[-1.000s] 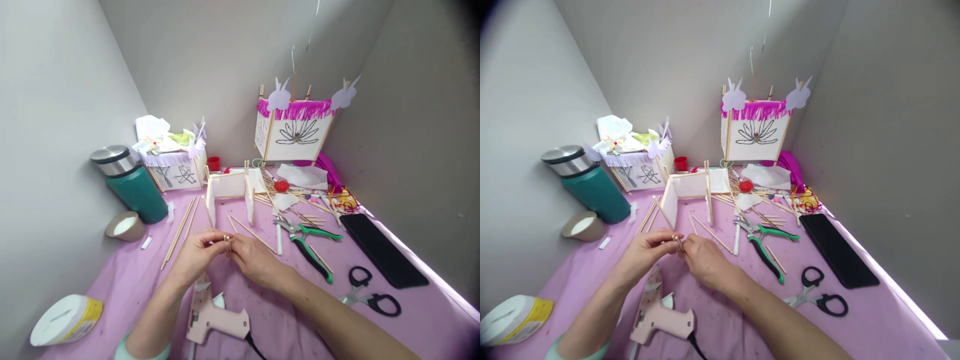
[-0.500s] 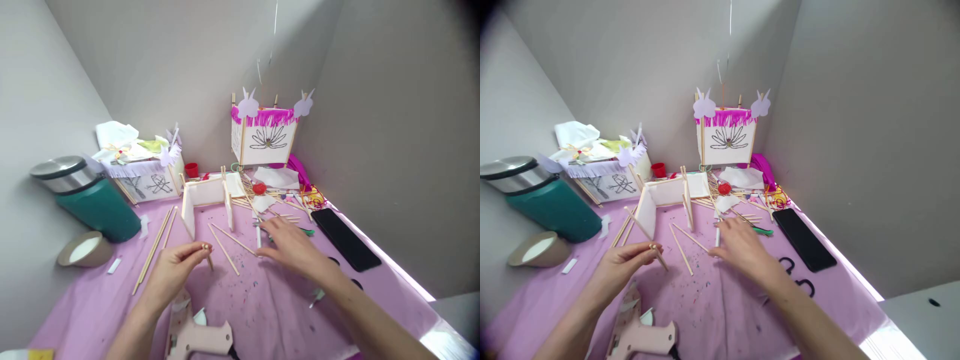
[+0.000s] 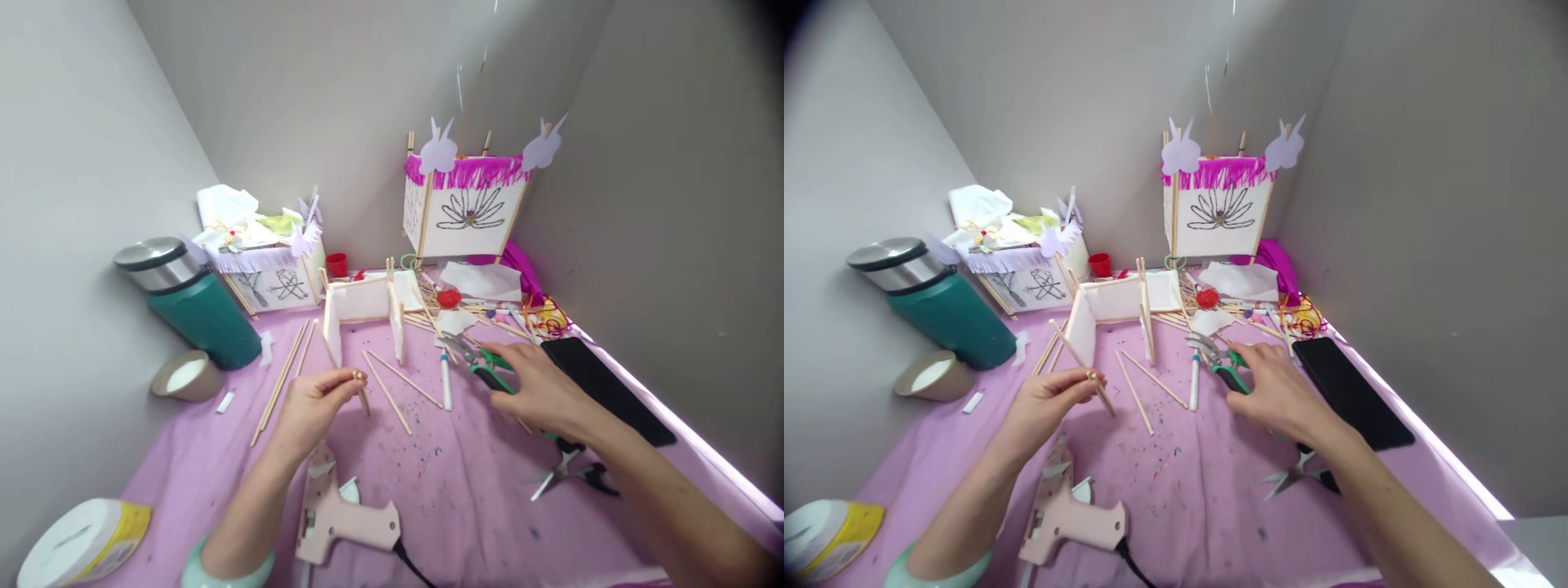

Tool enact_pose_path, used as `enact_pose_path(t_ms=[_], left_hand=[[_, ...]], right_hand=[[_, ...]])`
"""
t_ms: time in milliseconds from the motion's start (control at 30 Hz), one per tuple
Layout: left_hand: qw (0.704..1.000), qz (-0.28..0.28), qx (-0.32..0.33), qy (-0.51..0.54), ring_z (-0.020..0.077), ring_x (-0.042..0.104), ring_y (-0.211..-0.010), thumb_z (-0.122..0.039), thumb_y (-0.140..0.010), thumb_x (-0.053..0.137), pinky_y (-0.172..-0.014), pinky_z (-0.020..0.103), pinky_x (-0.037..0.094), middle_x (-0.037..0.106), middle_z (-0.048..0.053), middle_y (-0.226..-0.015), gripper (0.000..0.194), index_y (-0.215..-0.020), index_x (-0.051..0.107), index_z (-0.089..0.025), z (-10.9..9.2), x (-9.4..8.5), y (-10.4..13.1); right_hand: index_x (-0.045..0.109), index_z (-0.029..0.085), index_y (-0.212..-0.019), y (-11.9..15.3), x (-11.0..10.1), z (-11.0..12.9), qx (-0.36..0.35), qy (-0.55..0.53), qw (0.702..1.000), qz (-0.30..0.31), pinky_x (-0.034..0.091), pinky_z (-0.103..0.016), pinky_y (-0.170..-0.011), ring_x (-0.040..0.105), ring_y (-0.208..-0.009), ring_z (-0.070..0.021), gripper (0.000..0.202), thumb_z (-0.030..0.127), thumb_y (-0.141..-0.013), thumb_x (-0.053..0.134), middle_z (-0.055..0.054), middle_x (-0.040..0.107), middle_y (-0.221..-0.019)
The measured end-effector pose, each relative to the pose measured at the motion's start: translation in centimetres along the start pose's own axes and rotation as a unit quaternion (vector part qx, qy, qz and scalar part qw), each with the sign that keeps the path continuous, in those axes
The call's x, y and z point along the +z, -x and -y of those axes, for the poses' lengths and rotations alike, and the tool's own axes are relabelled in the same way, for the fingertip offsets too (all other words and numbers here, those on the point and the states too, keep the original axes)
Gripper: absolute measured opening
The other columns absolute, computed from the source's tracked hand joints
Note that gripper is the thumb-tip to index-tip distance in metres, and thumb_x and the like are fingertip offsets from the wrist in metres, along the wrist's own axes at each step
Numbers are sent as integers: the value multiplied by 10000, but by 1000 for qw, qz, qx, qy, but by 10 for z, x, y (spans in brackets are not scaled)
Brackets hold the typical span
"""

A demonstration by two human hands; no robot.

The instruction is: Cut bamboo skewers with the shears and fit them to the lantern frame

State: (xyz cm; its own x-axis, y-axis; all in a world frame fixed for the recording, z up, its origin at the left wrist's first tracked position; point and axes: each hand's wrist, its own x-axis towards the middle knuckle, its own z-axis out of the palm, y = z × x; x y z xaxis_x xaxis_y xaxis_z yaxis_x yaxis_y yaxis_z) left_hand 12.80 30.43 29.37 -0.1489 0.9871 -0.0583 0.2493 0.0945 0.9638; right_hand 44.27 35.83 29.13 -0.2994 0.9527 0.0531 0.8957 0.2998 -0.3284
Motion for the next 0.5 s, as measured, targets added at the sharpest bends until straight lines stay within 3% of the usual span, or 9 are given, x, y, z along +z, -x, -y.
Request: enact_pose_path(t_ms=[100, 200, 500], left_hand=[[1000, 1, -12, 21, 170, 662, -783, -328, -695, 702, -692, 261, 547, 738, 46, -842, 182, -805, 750, -192, -2, 2, 1], [999, 12, -12, 30, 167, 658, -783, -322, -698, 698, -693, 264, 553, 732, 45, -843, 181, -804, 748, -184, -5, 5, 1], [998, 51, 20, 33, 149, 652, -746, -277, -722, 671, -685, 247, 546, 722, 40, -792, 138, -768, 738, -166, -10, 2, -6]], right_hand=[[445, 211, -1344, 12, -15, 3, -15, -135, 991, 1, 375, -425, -1008, 446, -1229, -293, 661, 254, -691, 538, -92, 472, -1363], [454, 235, -1337, 24, -22, 15, -74, -222, 972, 32, 397, -414, -999, 484, -1206, -276, 667, 178, -674, 498, -70, 478, -1364], [573, 216, -1188, 27, -9, 56, -162, -221, 956, 104, 431, -410, -927, 532, -1056, -257, 596, 111, -602, 538, -79, 566, -1163]])
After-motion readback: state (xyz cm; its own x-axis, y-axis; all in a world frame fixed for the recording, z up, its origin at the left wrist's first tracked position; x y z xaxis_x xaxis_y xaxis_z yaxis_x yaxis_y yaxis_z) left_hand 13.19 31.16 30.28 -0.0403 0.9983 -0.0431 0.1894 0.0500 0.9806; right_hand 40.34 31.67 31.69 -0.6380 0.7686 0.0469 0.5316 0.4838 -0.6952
